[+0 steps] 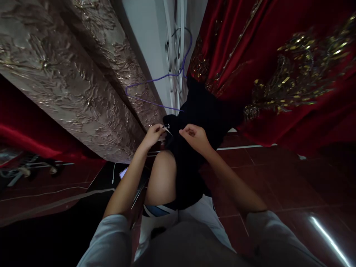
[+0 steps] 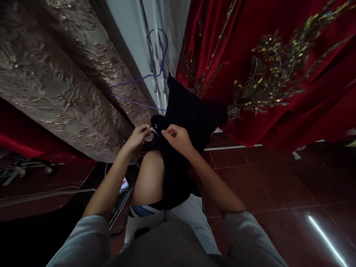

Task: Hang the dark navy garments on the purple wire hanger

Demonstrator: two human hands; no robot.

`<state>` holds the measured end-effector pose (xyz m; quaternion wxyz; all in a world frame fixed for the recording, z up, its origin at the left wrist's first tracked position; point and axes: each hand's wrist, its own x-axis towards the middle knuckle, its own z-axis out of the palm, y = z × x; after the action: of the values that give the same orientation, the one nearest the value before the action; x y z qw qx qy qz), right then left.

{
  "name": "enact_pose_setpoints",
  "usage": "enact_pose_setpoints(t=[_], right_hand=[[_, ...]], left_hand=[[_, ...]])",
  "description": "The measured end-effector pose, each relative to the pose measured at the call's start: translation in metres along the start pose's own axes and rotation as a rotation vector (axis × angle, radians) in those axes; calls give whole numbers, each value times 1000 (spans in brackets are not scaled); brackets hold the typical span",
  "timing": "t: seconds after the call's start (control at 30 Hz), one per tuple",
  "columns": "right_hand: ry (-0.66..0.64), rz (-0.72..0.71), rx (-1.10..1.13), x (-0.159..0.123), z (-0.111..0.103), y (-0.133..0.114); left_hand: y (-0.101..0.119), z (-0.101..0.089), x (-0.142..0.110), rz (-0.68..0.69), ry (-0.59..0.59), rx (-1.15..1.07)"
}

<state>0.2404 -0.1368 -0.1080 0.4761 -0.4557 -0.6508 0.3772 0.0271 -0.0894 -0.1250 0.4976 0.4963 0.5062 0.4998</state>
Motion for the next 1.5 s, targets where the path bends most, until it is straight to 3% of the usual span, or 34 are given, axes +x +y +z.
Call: enact_pose_setpoints(t=[0.1, 0.17, 0.2, 0.3, 0.4, 0.47, 0.53, 0.6, 0.63, 0.73, 0.83, 0.9, 0.97, 1.07, 1.2, 1.3, 1.4, 1.5], right_hand=[[28, -48, -170, -1, -7, 5], [-47, -84, -168, -3, -7, 6], [-88, -97, -105, -4, -5, 6], [-96, -46, 151, -6, -1, 0], [-84, 174, 284, -6, -5, -15], [-202, 299, 334, -5, -16, -30], [-390, 317, 333, -3, -31, -46], [-520, 230, 263, 3, -46, -62], [-509, 154, 209, 8, -53, -68], [-213, -91, 20, 34, -64, -76], [86, -246, -41, 68, -58, -61], [168, -233, 26, 89, -46, -38], [149, -115, 118, 103, -33, -11], [172, 24, 178, 106, -28, 22], [312, -71, 54, 92, -56, 31], [327, -105, -26, 78, -74, 19], [231, -73, 3, 62, -70, 4], [45, -39, 23, 43, -63, -11]], left_hand=[[27, 21, -13, 196, -287, 124], [48, 35, -26, 375, -444, 191], [58, 42, -33, 462, -477, 217], [76, 52, -47, 663, -408, 273], [70, 51, -46, 608, -439, 221], [54, 46, -42, 455, -540, 215], [34, 39, -40, 352, -641, 325], [16, 27, -37, 341, -707, 480], [9, 18, -34, 359, -709, 551], [-1, -21, -17, 423, -563, 818], [1, -73, 8, 384, -352, 1136], [7, -104, 20, 352, -273, 1190], [14, -126, 24, 368, -199, 1118], [27, -139, 19, 430, -81, 981], [56, -130, 9, 531, -10, 892], [88, -107, 5, 695, -8, 820], [116, -73, 7, 881, -106, 788], [128, -44, 17, 928, -124, 707]])
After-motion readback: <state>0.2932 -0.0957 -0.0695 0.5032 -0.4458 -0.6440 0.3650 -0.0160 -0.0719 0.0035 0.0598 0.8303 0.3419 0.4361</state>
